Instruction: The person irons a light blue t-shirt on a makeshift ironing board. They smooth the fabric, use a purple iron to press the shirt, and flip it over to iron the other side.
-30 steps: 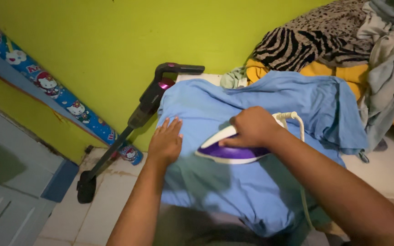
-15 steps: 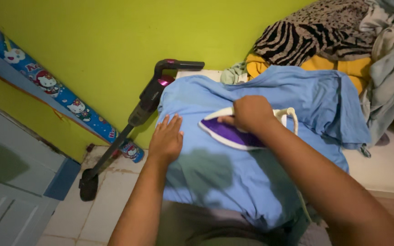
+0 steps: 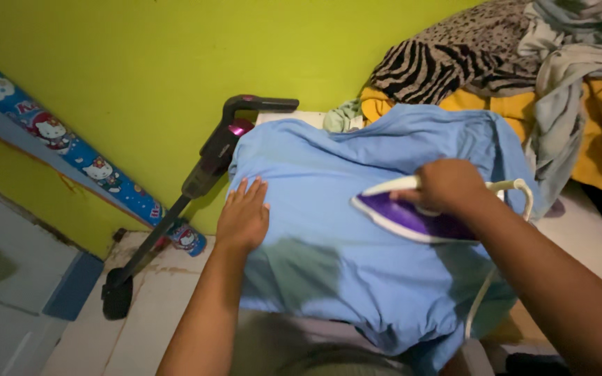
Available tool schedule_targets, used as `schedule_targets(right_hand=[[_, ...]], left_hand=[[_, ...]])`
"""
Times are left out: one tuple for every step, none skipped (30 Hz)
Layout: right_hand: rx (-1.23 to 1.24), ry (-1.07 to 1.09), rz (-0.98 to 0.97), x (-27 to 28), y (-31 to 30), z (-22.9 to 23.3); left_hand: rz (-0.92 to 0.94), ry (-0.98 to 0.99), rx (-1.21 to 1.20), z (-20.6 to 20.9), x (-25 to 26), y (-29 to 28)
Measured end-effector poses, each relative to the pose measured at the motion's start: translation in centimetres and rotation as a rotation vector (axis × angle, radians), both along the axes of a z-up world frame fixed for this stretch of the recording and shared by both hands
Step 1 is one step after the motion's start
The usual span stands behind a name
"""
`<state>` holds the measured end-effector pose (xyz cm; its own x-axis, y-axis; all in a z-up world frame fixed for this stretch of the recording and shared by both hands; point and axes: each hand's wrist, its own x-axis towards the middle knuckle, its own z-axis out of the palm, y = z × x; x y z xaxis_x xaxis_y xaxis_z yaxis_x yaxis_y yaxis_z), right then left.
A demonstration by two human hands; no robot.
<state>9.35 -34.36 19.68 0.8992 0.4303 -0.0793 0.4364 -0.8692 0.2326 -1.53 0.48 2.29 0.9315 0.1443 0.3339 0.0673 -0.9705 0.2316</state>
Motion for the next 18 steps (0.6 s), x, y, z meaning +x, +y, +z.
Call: schedule_targets(right_hand=[[0.001, 0.017, 0.066, -0.9, -0.1, 0.0], [0.003, 0.034, 0.131, -1.8, -0.2, 0.0], [-0.002, 0.049, 0.190, -2.6, -0.1, -0.1], [-0.006, 0.065, 0.248, -3.4, 0.1, -0.2], [-0.010, 0.082, 0.306, -4.1, 0.3, -0.5], [0.009, 0.063, 0.377, -4.7, 0.5, -0.8], [0.031, 0.043, 0.446, -5.1, 0.7, -1.1], [0.053, 0.022, 0.515, -5.1, 1.0, -1.3], [0.077, 0.005, 0.521, -5.0, 1.3, -1.5], [0.102, -0.013, 0.527, -4.8, 1.7, -1.7], [0.126, -0.032, 0.533, -4.5, 2.3, -1.9], [0.139, -0.045, 0.473, -4.0, 3.1, -2.1], [0.152, -0.054, 0.408, -3.3, 4.0, -2.4], [0.164, -0.064, 0.343, -2.7, 4.9, -2.6], [0.192, -0.090, 0.333, -2.2, 5.6, -2.9], [0.220, -0.116, 0.324, -1.7, 6.3, -3.2], [0.247, -0.145, 0.318, -1.4, 6.8, -3.3], [0.240, -0.141, 0.299, -1.3, 6.9, -3.5]], left_hand=[[0.005, 0.022, 0.004, 0.0, -0.1, -0.1], [0.006, 0.020, 0.004, 0.1, -0.1, -0.1], [0.009, 0.019, 0.002, 0.1, -0.1, -0.1], [0.013, 0.018, 0.001, 0.1, -0.1, -0.1], [0.014, 0.013, -0.005, 0.0, -0.2, -0.1], [0.014, 0.009, -0.011, 0.0, -0.3, -0.1], [0.013, 0.004, -0.015, 0.0, -0.3, -0.1], [0.017, 0.010, -0.014, 0.0, -0.2, -0.2], [0.020, 0.017, -0.012, 0.0, -0.1, -0.2], [0.022, 0.023, -0.010, 0.0, -0.1, -0.2], [0.011, 0.013, 0.003, 0.0, 0.0, -0.1], [-0.001, 0.002, 0.016, -0.1, -0.1, 0.1], [-0.018, -0.007, 0.028, -0.2, 0.0, 0.2], [-0.010, 0.005, 0.020, -0.3, 0.1, 0.2], [-0.004, 0.018, 0.012, -0.4, 0.1, 0.3], [0.002, 0.031, 0.005, -0.5, 0.2, 0.3], [-0.002, 0.027, 0.011, -0.5, 0.3, 0.4], [-0.005, 0.022, 0.018, -0.5, 0.3, 0.5]])
